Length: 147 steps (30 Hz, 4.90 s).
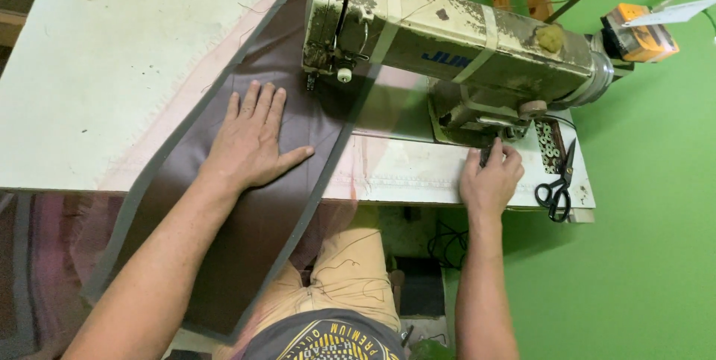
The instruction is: The person is preparing a large piece of brown synthetic material on a sewing machine table, aligning it and using scissors to trim edges.
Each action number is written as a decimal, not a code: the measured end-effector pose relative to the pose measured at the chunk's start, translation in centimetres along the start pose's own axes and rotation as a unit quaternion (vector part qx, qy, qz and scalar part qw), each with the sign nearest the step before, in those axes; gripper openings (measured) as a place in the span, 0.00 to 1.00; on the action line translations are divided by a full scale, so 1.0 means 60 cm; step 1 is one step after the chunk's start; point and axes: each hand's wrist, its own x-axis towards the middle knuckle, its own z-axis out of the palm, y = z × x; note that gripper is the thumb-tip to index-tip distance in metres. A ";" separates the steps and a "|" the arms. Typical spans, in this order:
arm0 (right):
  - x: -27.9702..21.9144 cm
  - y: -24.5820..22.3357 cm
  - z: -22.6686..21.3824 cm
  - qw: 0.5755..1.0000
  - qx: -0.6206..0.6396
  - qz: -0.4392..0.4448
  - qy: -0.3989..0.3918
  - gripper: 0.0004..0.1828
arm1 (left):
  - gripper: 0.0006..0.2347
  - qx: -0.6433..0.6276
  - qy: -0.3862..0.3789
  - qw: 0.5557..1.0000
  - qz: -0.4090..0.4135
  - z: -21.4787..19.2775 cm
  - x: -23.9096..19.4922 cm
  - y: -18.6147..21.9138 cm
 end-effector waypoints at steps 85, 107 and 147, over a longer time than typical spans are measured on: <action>-0.109 -0.327 -0.007 0.917 0.131 -0.302 -0.226 0.27 | 0.28 -0.018 0.038 0.999 0.005 0.031 -0.029 0.000; -0.051 -0.349 0.031 0.921 0.130 -0.316 -0.186 0.24 | 0.26 0.023 0.039 0.999 0.006 0.021 0.030 -0.026; 0.081 -0.364 0.162 0.919 0.140 -0.351 -0.113 0.16 | 0.29 -0.048 0.068 0.996 -0.022 0.031 0.101 -0.056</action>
